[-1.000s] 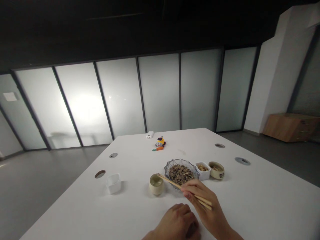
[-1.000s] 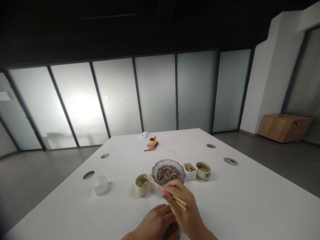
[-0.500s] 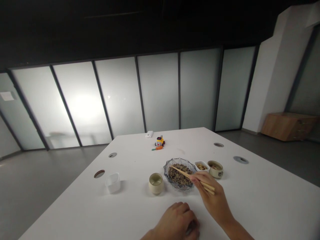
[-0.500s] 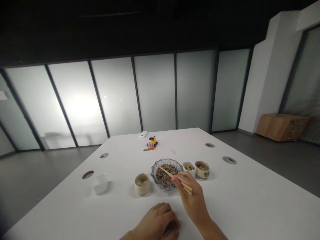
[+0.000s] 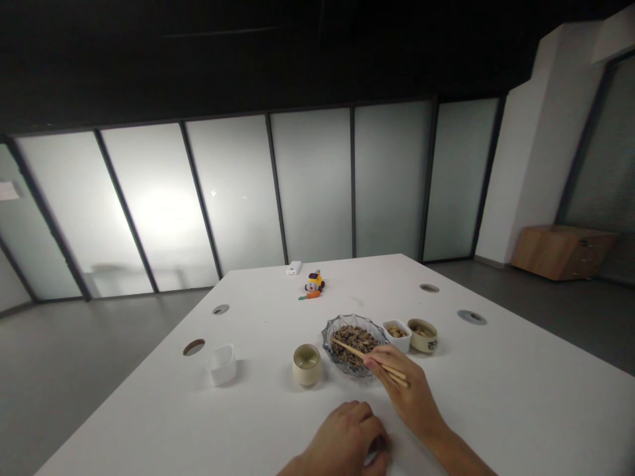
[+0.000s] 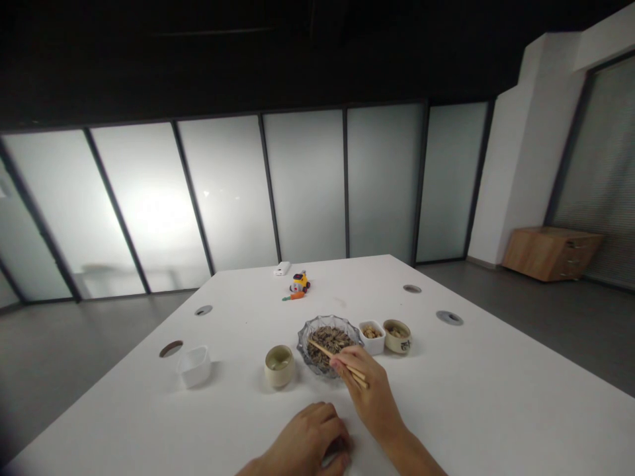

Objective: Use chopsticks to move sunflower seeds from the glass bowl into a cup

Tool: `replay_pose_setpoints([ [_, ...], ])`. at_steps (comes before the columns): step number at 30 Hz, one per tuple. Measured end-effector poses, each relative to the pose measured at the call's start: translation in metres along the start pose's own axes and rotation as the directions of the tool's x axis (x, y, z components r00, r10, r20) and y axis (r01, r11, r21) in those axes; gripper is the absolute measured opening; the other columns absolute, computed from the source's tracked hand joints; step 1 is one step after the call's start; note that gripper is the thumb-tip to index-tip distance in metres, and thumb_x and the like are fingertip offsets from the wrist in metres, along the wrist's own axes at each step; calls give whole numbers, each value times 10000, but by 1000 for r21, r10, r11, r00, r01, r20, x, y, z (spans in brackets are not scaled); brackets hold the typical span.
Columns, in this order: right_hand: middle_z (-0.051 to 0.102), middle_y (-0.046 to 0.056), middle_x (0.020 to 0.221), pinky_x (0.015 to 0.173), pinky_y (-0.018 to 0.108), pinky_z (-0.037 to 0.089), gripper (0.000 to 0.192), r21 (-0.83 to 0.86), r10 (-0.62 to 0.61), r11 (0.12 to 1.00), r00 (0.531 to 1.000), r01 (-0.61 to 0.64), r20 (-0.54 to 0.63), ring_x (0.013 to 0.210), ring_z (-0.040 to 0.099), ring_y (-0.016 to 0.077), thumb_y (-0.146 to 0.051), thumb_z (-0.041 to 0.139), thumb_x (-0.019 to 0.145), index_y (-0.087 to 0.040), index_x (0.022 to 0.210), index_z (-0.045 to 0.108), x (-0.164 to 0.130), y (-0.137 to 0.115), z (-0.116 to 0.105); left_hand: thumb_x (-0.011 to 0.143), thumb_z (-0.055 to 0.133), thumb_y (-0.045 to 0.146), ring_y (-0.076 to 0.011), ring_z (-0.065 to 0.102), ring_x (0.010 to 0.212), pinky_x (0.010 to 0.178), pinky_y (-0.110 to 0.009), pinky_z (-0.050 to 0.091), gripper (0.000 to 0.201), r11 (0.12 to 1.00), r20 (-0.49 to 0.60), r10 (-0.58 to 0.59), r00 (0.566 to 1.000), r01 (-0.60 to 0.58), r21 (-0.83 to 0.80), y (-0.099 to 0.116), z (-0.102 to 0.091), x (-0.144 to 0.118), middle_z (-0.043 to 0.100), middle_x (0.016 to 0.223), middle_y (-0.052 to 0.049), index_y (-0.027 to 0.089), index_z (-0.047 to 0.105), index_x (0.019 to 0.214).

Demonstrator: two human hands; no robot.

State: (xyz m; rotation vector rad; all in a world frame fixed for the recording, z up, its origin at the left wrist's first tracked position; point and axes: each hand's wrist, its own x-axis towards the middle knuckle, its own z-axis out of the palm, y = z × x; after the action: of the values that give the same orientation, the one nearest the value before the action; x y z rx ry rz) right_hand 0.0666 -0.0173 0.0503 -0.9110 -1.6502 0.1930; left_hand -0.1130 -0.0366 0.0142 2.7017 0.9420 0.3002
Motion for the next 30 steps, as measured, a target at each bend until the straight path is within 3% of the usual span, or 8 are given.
replay_pose_setpoints([
  [10,776,67,922,754,269,644,179,14,-96,995,991,98,-90,837,774,197,-263,635,1033,-234,968,800,4,-21,-8,890,825,319,-260,697,1013,952,-329,555,232,999,-29,19,999,-18,30,-10,13,2,734,1075,-79,190,727,1057],
  [18,777,64,898,733,238,650,182,114,-140,984,989,135,37,802,772,178,-253,646,1029,-227,946,805,3,-45,-4,903,756,283,-237,687,950,927,-323,550,165,995,-102,96,990,-92,38,-19,25,6,724,1059,-73,194,690,1026],
  [24,782,64,922,749,237,651,158,50,-146,988,987,149,-66,822,779,180,-229,654,1020,-229,976,805,7,-35,-9,909,791,310,-250,702,961,930,-326,557,189,997,-33,38,999,-36,64,-11,13,5,734,1041,-70,191,720,1036],
  [30,797,59,926,756,252,653,152,-16,-56,998,992,55,-115,828,789,191,-305,684,1011,-235,972,814,7,-10,-9,913,800,283,-264,709,1038,981,-331,559,205,1000,-8,14,1000,-14,28,-4,5,3,741,1099,-79,190,739,1085],
])
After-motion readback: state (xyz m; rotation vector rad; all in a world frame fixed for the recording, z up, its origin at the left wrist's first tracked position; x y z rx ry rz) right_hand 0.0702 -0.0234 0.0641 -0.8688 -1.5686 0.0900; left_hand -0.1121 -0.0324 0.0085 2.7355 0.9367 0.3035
